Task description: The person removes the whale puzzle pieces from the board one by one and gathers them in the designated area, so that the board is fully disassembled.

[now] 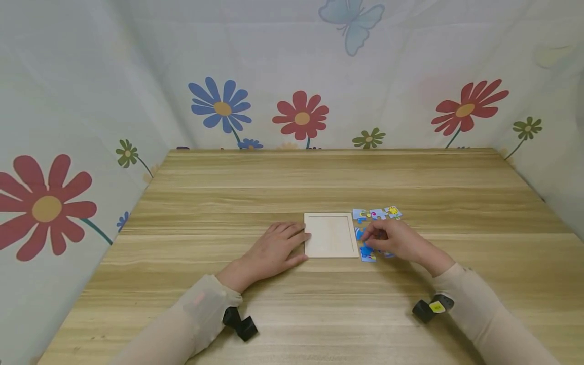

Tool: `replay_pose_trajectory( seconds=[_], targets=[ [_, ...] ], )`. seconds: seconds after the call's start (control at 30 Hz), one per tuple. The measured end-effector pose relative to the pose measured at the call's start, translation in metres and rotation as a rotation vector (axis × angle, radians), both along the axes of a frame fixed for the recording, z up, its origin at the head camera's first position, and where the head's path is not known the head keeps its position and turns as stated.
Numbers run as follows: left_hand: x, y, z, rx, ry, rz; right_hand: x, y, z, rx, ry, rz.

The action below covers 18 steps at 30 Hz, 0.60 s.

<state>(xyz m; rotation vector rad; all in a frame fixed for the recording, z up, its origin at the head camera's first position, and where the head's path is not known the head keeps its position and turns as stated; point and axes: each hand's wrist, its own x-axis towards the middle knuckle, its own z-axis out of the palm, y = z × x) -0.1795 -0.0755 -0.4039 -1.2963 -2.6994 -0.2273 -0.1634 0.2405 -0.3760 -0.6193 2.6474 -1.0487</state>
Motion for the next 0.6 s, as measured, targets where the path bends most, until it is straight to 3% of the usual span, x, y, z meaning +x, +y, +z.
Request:
replay_pose_trajectory(
  seconds=[0.37,0.6],
  targets=[
    [-0.001,-0.001,0.008,-0.062,-0.016,-0.004,-0.004,-0.005,0.0,-0.026,0.051,-0.057],
    [-0.003,0.001,0.017,-0.088,0.037,0.018,-0.006,-0.008,0.003,-0.001,0.156,-0.116]
  ],
)
